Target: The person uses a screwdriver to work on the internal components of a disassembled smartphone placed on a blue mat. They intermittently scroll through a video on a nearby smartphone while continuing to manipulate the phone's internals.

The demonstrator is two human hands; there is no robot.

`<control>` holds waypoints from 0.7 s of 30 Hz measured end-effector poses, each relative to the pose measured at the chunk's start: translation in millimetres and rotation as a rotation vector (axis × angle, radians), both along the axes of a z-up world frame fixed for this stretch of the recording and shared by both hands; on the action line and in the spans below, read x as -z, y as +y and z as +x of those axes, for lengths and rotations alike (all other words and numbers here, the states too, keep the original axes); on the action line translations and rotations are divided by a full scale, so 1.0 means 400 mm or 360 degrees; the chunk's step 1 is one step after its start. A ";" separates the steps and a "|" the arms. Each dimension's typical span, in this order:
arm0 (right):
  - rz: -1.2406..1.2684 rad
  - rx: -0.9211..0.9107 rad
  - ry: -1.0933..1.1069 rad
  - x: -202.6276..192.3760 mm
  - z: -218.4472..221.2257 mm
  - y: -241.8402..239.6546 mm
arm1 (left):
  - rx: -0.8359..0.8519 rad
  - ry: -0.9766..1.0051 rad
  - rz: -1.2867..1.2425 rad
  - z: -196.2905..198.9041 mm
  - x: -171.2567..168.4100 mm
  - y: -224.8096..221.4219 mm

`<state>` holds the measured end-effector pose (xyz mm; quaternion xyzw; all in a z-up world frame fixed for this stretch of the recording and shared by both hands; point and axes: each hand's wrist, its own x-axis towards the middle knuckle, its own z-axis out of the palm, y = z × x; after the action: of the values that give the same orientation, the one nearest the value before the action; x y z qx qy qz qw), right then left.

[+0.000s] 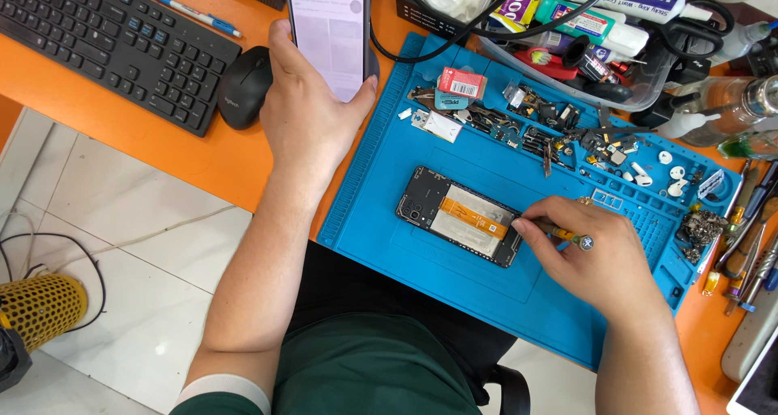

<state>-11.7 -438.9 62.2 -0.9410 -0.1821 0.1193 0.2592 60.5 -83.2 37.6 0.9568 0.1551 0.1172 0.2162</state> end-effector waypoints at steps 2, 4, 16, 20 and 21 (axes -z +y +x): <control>0.0002 -0.0011 -0.0015 0.003 0.000 -0.002 | 0.0012 -0.0003 0.0004 -0.001 0.003 0.002; 0.0003 -0.0022 -0.0030 0.003 0.001 -0.001 | 0.0025 -0.0006 0.0007 -0.003 0.006 0.004; 0.0008 -0.0030 -0.0055 0.005 -0.002 -0.001 | 0.0028 -0.0052 -0.0005 -0.014 0.012 0.006; -0.0006 -0.0032 -0.0039 0.004 -0.002 -0.001 | 0.0039 -0.0070 -0.0070 -0.023 0.009 0.009; 0.0004 -0.0027 -0.0043 0.003 -0.003 -0.001 | 0.0045 -0.0071 -0.0127 -0.025 0.006 0.010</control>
<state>-13.0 -439.2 61.0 -0.9405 -0.1939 0.1085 0.2570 50.5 -79.4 35.1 0.9467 0.1413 0.1291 0.2591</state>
